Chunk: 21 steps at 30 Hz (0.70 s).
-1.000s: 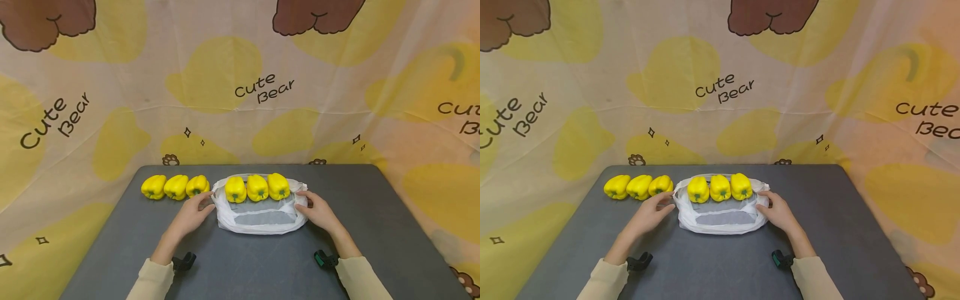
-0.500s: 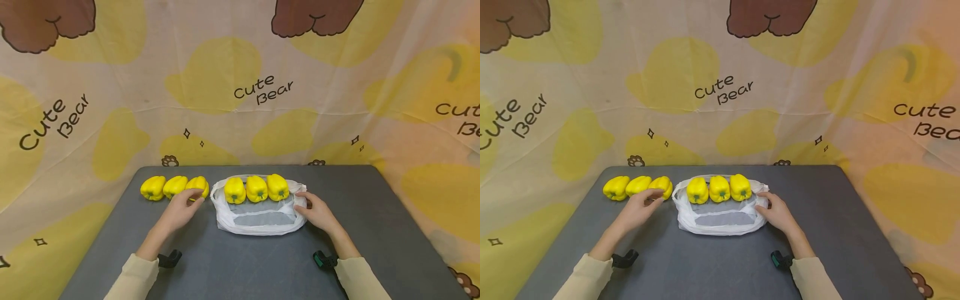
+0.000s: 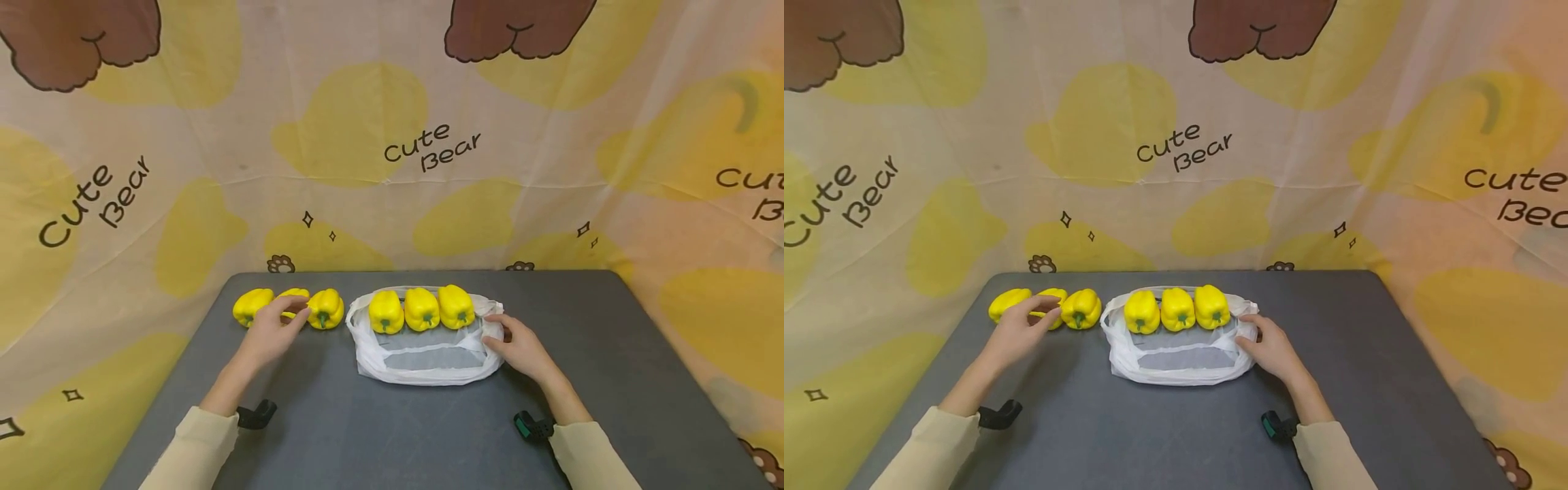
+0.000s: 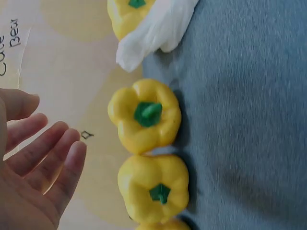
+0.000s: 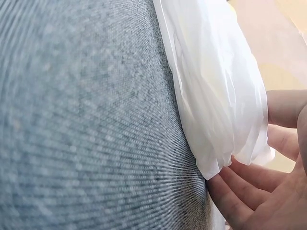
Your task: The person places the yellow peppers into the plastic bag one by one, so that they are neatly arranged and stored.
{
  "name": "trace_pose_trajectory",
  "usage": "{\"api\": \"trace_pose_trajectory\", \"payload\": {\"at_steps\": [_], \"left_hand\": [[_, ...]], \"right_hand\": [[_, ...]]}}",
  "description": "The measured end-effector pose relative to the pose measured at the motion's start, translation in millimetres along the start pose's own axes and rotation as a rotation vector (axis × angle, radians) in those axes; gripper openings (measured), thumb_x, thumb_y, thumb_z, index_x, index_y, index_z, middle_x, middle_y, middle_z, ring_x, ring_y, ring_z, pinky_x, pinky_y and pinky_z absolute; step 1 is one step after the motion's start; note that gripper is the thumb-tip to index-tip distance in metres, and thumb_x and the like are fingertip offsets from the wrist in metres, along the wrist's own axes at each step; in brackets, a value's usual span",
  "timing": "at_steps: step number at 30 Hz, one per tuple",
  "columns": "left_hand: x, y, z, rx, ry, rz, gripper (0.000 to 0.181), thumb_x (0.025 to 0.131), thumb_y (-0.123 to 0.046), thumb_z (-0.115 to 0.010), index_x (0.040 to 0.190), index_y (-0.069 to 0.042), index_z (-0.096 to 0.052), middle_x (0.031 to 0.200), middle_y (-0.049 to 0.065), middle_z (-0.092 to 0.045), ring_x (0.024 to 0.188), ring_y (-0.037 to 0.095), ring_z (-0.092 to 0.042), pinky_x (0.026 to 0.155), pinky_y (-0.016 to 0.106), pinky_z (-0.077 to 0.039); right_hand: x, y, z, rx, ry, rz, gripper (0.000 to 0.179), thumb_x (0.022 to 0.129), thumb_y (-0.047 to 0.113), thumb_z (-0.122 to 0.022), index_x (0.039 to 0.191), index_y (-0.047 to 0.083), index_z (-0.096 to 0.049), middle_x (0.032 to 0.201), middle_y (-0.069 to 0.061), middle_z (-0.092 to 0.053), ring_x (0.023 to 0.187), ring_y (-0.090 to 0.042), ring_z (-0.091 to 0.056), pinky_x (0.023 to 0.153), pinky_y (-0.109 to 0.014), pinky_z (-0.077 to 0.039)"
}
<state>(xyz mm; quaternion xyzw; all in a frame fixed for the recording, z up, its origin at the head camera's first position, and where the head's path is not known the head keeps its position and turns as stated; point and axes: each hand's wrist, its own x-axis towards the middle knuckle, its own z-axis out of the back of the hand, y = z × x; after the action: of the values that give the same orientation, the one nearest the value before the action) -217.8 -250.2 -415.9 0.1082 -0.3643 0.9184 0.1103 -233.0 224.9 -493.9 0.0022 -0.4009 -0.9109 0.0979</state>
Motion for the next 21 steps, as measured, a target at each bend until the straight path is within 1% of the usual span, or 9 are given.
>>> {"api": "trace_pose_trajectory", "payload": {"at_steps": [3, 6, 9, 12, 15, 17, 18, 19, 21], "left_hand": [[1.6, 5.9, 6.1, 0.004, -0.015, 0.011, 0.032, 0.101, -0.016, -0.065, 0.127, 0.002, -0.065, 0.119, 0.016, -0.069, 0.108, 0.030, -0.063, 0.089, 0.051, -0.056], [3.4, 13.5, 12.1, 0.026, -0.046, 0.012, 0.031, 0.101, -0.018, -0.065, 0.125, 0.001, -0.066, 0.117, 0.015, -0.069, 0.106, 0.030, -0.063, 0.088, 0.051, -0.056], [5.5, 21.9, 18.1, 0.045, -0.093, -0.014, 0.029, 0.101, -0.017, -0.065, 0.123, 0.001, -0.067, 0.114, 0.015, -0.070, 0.104, 0.031, -0.064, 0.086, 0.052, -0.056], [8.3, 31.0, 23.2, 0.068, -0.144, -0.051, 0.026, 0.100, -0.016, -0.066, 0.120, 0.001, -0.069, 0.111, 0.015, -0.071, 0.101, 0.031, -0.065, 0.084, 0.050, -0.056], [9.9, 39.8, 28.2, 0.087, -0.181, -0.064, 0.025, 0.101, -0.017, -0.065, 0.119, 0.000, -0.069, 0.110, 0.014, -0.071, 0.100, 0.031, -0.065, 0.083, 0.035, -0.055], [10.3, 44.6, 31.5, 0.082, -0.198, -0.054, 0.026, 0.101, -0.018, -0.065, 0.118, 0.000, -0.069, 0.110, 0.015, -0.071, 0.100, 0.031, -0.065, 0.082, 0.023, -0.052], [10.3, 46.7, 33.2, 0.083, -0.204, -0.044, 0.026, 0.101, -0.018, -0.065, 0.119, 0.000, -0.069, 0.110, 0.015, -0.071, 0.101, 0.031, -0.065, 0.082, 0.020, -0.050], [10.2, 48.2, 34.9, 0.079, -0.208, -0.031, 0.027, 0.101, -0.020, -0.064, 0.119, 0.001, -0.069, 0.111, 0.016, -0.070, 0.101, 0.032, -0.064, 0.082, 0.019, -0.048], [10.0, 50.9, 37.9, 0.074, -0.210, -0.002, 0.030, 0.102, -0.022, -0.063, 0.121, 0.001, -0.068, 0.113, 0.017, -0.069, 0.103, 0.032, -0.064, 0.086, 0.025, -0.049]], "right_hand": [[0.3, 0, 0, 0.005, -0.002, -0.009, 0.051, 0.095, 0.026, -0.072, 0.139, 0.004, -0.059, 0.135, -0.023, -0.059, 0.106, -0.033, -0.059, 0.093, -0.051, -0.051], [0.3, 0, -1, 0.007, 0.002, -0.008, 0.051, 0.095, 0.027, -0.071, 0.139, 0.003, -0.058, 0.136, -0.024, -0.059, 0.108, -0.033, -0.060, 0.094, -0.052, -0.051], [0.5, 0, -2, 0.011, 0.004, -0.012, 0.051, 0.095, 0.027, -0.071, 0.138, 0.003, -0.058, 0.137, -0.024, -0.058, 0.109, -0.035, -0.060, 0.094, -0.053, -0.052], [0.6, -1, -2, 0.008, 0.003, -0.011, 0.051, 0.095, 0.027, -0.071, 0.138, 0.003, -0.058, 0.137, -0.024, -0.058, 0.109, -0.035, -0.061, 0.094, -0.053, -0.053], [0.7, -1, -2, 0.013, -0.002, -0.005, 0.051, 0.095, 0.026, -0.071, 0.138, 0.003, -0.058, 0.137, -0.024, -0.058, 0.107, -0.034, -0.061, 0.093, -0.052, -0.053], [0.6, -2, -1, 0.014, -0.003, -0.002, 0.051, 0.095, 0.026, -0.071, 0.138, 0.003, -0.058, 0.137, -0.024, -0.058, 0.107, -0.034, -0.061, 0.093, -0.051, -0.053], [0.5, -2, 0, 0.017, -0.004, -0.003, 0.051, 0.095, 0.026, -0.072, 0.138, 0.003, -0.059, 0.137, -0.023, -0.058, 0.107, -0.034, -0.061, 0.093, -0.051, -0.054], [0.4, -2, 0, 0.018, -0.005, -0.004, 0.051, 0.095, 0.026, -0.072, 0.138, 0.003, -0.059, 0.137, -0.023, -0.058, 0.107, -0.034, -0.061, 0.093, -0.051, -0.054], [0.1, -1, 1, 0.014, -0.003, -0.003, 0.051, 0.095, 0.026, -0.072, 0.138, 0.003, -0.059, 0.136, -0.022, -0.059, 0.107, -0.033, -0.062, 0.092, -0.050, -0.054]]}}
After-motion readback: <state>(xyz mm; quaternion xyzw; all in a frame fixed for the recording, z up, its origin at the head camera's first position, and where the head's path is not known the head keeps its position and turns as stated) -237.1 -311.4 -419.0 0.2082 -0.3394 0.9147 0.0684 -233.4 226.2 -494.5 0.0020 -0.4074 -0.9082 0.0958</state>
